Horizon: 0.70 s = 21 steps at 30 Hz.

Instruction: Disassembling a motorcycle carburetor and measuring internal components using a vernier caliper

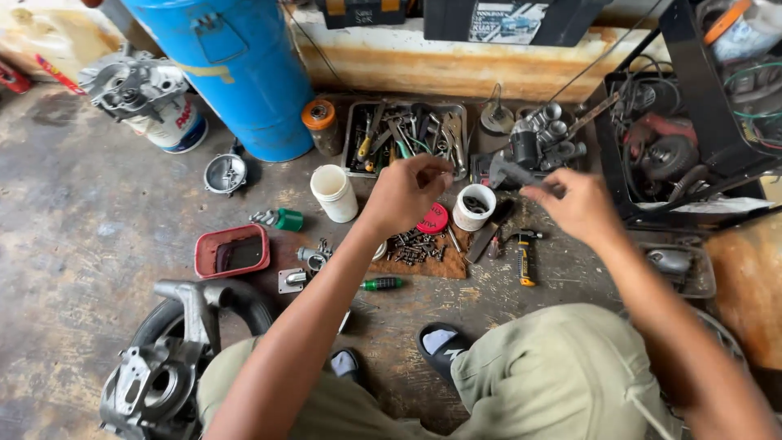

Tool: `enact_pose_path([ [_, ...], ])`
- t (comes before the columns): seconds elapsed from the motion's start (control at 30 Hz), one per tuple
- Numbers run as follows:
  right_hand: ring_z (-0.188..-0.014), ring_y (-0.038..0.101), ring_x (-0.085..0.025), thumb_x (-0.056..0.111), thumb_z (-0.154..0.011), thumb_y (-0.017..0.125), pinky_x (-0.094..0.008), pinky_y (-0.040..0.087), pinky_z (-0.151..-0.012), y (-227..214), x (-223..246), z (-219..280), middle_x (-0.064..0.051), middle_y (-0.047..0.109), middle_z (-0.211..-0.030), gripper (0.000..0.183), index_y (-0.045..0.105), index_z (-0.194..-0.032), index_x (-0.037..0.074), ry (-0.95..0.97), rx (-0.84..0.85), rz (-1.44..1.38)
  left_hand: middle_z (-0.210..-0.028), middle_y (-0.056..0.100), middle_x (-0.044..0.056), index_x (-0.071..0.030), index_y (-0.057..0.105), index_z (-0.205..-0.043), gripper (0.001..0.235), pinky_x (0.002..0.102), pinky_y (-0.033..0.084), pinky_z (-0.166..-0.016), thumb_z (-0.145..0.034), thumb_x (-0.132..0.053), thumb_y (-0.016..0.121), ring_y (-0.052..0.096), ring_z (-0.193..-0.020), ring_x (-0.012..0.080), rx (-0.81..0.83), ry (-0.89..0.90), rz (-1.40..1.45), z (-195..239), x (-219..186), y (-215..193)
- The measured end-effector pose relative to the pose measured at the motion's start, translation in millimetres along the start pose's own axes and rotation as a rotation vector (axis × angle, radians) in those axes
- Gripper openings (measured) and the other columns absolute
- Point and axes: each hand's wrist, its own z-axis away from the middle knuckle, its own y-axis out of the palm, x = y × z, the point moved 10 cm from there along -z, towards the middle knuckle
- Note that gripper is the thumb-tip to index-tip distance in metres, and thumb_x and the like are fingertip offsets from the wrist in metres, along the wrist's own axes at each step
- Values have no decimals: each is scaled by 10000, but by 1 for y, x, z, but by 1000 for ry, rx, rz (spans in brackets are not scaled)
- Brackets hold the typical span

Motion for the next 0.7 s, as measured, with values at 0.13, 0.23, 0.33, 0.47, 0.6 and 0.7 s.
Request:
enact_pose_path([
  [0.13,-819,725,-362,274,-880,827,-417,547,-647,80,-137,55,-201,741,-850,286,771,-1014,28,338,35,-33,-1007,795,64,-199,762,-1135,264,442,582,-906,-887,-282,722,747,-1030,315,86,-216,-71,-39,96,62],
  [0.23,-904,733,-291,298,-858,798,-396,574,-723,115,-215,114,-117,766,-933,286,791,-1095,138,587,29,-12,-952,795,40,-214,774,-1113,273,409,585,-896,-863,-320,750,764,-996,253,102,-333,-15,-49,159,105],
  [0.33,-939,726,-349,177,-853,747,-433,577,-754,136,-269,162,-170,759,-966,280,788,-1120,105,747,-31,-67,-996,785,88,-265,807,-1108,264,422,568,-891,-858,-343,775,740,-1036,307,87,-404,88,-54,212,149],
  [0.47,-1003,721,-315,274,-854,682,-443,584,-817,157,-317,226,-103,770,-1019,345,764,-1170,163,1002,-22,31,-874,774,38,-281,812,-1092,244,323,564,-824,-851,-309,786,746,-868,155,99,-516,147,-46,253,203],
  [0.6,-1020,709,-375,220,-870,668,-474,577,-834,155,-314,246,-181,757,-1036,361,746,-1204,111,1042,-98,-26,-796,772,56,-236,814,-1085,217,295,566,-741,-872,-249,779,749,-766,154,165,-515,225,-44,252,246],
  [0.7,-984,708,-420,118,-852,670,-485,585,-799,145,-297,253,-246,744,-1020,363,739,-1204,58,1022,-186,-81,-813,774,69,-170,807,-1104,220,282,557,-726,-896,-223,757,726,-747,136,219,-520,322,-41,251,279],
])
